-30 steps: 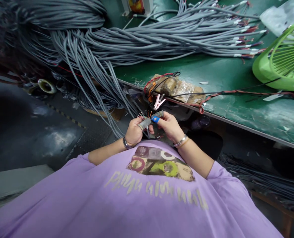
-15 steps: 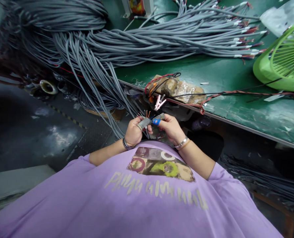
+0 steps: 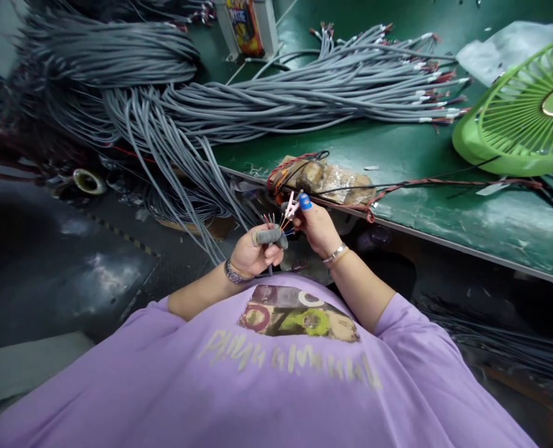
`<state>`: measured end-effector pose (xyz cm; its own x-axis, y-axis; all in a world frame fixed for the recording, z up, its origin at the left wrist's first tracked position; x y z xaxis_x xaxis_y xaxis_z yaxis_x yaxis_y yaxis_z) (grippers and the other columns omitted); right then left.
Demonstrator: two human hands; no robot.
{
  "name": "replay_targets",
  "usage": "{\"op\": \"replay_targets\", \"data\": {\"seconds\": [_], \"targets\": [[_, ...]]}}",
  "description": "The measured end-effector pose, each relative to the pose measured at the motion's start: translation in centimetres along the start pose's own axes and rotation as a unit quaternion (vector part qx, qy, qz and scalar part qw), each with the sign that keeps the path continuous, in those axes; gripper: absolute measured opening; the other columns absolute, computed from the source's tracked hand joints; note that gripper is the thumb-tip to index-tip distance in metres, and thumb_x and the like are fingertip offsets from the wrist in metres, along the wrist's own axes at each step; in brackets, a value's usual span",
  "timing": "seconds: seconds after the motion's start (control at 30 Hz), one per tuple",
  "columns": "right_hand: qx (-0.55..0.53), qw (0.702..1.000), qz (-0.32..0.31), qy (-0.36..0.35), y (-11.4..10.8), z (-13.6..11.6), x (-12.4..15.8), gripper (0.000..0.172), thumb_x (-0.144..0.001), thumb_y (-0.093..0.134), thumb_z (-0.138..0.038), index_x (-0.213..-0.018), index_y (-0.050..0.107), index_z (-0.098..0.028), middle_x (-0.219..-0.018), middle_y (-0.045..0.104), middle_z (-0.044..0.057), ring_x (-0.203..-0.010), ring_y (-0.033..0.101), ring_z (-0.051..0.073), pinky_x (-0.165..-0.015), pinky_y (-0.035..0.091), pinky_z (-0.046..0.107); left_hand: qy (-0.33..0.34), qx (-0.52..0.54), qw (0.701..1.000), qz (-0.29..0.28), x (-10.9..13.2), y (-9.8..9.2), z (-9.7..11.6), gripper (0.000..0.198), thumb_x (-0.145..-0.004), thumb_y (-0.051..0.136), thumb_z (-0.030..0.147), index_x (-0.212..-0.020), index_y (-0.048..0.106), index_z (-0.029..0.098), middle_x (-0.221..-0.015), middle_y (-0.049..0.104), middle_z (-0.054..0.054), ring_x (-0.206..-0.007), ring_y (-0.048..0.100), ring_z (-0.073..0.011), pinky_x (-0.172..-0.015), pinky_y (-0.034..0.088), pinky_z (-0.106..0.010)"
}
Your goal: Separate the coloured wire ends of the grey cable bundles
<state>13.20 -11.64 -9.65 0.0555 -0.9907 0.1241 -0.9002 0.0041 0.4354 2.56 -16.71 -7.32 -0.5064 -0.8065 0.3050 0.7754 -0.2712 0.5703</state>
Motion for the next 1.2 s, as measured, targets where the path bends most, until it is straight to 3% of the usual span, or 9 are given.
{"op": "replay_targets", "data": {"seconds": [0.1,0.3,0.4,0.7,0.93,1.07,1.2], "targets": [[0.016,0.998,0.05,-0.042,-0.3,-0.1,-0.2,0.061,-0.074,0.063,-0.081,-0.07,0.065,-0.02,-0.064,0.062,0.0,-0.053,0.047,0.009,-0.051,0.038,0.025,-0.018,0.002,1.0,-0.003,-0.3,-0.1,-0.1,0.034,-0.068,0.08,0.039,-0.067,0.056,0.016,-0.038,0.045,0.006,-0.029,0.037,-0.008,-0.038,0.036,-0.024],[-0.141,0.985,0.012,0.094,1.3,1.6,-0.7,0.058,-0.073,0.068,-0.077,-0.081,0.069,-0.02,-0.066,0.065,-0.001,-0.053,0.053,0.01,-0.051,0.045,0.025,-0.035,0.015,0.999,-0.003,-0.9,-0.6,-0.6,0.029,-0.068,0.079,0.036,-0.074,0.059,0.016,-0.038,0.044,0.007,-0.028,0.037,-0.0087,-0.037,0.035,-0.023],[-0.176,0.978,0.022,0.108,1.3,1.7,-0.8,0.051,-0.073,0.075,-0.071,-0.079,0.067,-0.02,-0.065,0.065,-0.002,-0.055,0.055,0.011,-0.054,0.048,0.025,-0.039,0.011,0.999,-0.006,-1.0,-0.5,-0.7,0.029,-0.068,0.079,0.036,-0.071,0.057,0.016,-0.037,0.044,0.007,-0.028,0.037,-0.0086,-0.037,0.036,-0.023],[-0.117,0.989,0.022,0.087,1.4,0.9,-0.6,0.059,-0.071,0.067,-0.081,-0.078,0.063,-0.022,-0.064,0.061,-0.001,-0.057,0.054,0.012,-0.057,0.051,0.026,-0.047,0.002,0.999,0.007,-1.0,-0.5,-0.9,0.029,-0.071,0.076,0.036,-0.065,0.054,0.017,-0.038,0.042,0.006,-0.028,0.035,-0.0074,-0.037,0.035,-0.024],[-0.162,0.981,0.032,0.102,1.5,1.0,-0.5,0.055,-0.068,0.075,-0.075,-0.078,0.064,-0.022,-0.065,0.062,-0.002,-0.056,0.053,0.011,-0.057,0.05,0.025,-0.049,0.0,0.999,0.006,-0.9,-0.5,-0.7,0.03,-0.072,0.076,0.036,-0.065,0.053,0.017,-0.037,0.042,0.007,-0.028,0.035,-0.0073,-0.037,0.035,-0.024],[-0.149,0.984,0.053,0.086,1.4,0.8,-0.7,0.058,-0.066,0.076,-0.076,-0.08,0.065,-0.021,-0.064,0.061,-0.002,-0.055,0.052,0.01,-0.055,0.049,0.024,-0.053,-0.009,0.999,0.001,-1.0,-0.4,-0.8,0.033,-0.066,0.078,0.038,-0.062,0.053,0.017,-0.037,0.043,0.006,-0.028,0.035,-0.0072,-0.037,0.035,-0.024],[-0.12,0.988,0.033,0.087,1.6,0.7,-0.6,0.062,-0.065,0.07,-0.083,-0.076,0.061,-0.023,-0.063,0.06,-0.002,-0.054,0.051,0.012,-0.053,0.049,0.026,-0.042,-0.002,0.999,0.009,-1.0,-0.5,-0.7,0.036,-0.059,0.082,0.039,-0.063,0.054,0.017,-0.037,0.044,0.006,-0.027,0.034,-0.007,-0.036,0.035,-0.024]]}}
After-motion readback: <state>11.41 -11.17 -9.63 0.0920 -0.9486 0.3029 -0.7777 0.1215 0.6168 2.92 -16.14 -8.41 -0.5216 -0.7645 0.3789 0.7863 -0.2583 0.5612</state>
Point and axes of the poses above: each hand's wrist, its own x-axis away from the middle knuckle, its own y-axis out of the palm, z = x × y, the point moved 8 cm from there along -x, towards the middle knuckle
